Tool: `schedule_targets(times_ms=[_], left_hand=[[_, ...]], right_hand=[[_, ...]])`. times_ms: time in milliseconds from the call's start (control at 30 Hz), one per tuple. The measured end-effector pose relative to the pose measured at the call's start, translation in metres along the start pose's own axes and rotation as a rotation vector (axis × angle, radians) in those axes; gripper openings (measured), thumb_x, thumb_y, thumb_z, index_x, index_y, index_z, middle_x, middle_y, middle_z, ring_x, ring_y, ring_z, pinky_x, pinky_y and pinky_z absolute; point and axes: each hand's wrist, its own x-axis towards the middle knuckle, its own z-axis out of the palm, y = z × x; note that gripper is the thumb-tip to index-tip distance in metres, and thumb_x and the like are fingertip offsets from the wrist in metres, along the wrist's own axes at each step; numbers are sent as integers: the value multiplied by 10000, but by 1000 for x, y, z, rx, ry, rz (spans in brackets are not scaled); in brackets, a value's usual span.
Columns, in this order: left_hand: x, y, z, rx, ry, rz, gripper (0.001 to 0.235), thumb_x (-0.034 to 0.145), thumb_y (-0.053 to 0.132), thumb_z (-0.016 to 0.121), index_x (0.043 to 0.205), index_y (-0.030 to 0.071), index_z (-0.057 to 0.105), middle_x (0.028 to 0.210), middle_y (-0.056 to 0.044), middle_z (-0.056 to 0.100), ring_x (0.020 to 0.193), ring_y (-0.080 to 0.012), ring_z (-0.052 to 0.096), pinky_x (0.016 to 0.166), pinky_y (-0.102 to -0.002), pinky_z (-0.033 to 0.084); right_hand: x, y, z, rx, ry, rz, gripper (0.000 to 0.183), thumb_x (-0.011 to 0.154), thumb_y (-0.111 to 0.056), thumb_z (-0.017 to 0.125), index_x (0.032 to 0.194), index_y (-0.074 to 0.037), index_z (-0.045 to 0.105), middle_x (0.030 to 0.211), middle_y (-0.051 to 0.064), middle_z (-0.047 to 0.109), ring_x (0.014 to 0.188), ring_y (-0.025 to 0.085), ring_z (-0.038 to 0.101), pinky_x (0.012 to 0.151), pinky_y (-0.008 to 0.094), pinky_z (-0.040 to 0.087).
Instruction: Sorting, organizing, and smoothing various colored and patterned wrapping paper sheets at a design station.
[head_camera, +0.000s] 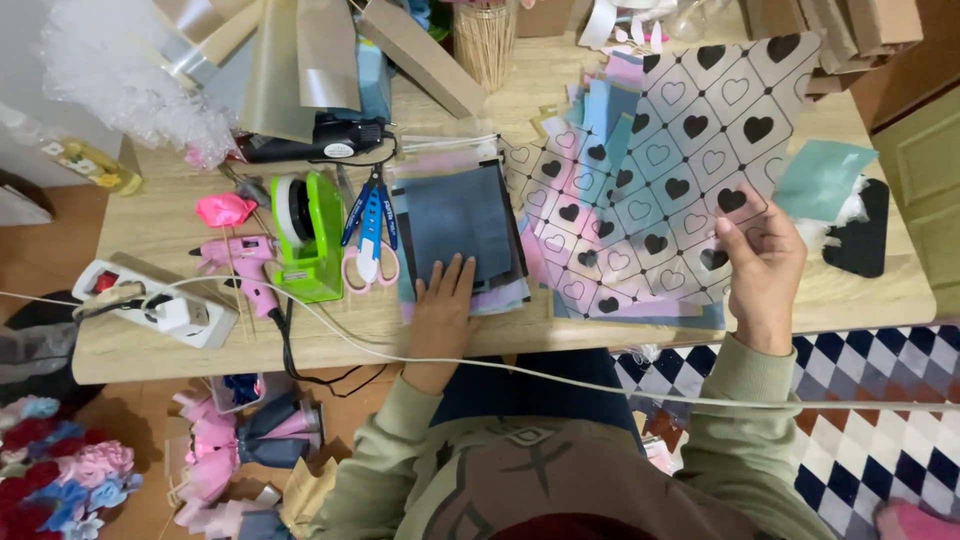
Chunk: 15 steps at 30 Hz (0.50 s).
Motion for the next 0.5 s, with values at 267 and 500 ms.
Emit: schedule_targets(times_ms=[267,500], left_hand=[[1,1,-11,-2,-11,20,958,704,226,869,1536,108,408,1559,-156,452,1386,-424,468,1047,-619,450],[2,21,-25,-22,88,-58,1130,739,883,634,1550,130,404,1614,-196,328,1431,-458,371,1052,-719,371]], right_hand=[[11,-24,-8,75,1,83,476,1012,-12,687,1464,-15,537,1048,12,648,844,103,636,984,277,613],[29,-15,-50,33,6,141,527,1009,-52,702,1510,-32,541,860,-55,598,785,63,620,628,198,569]])
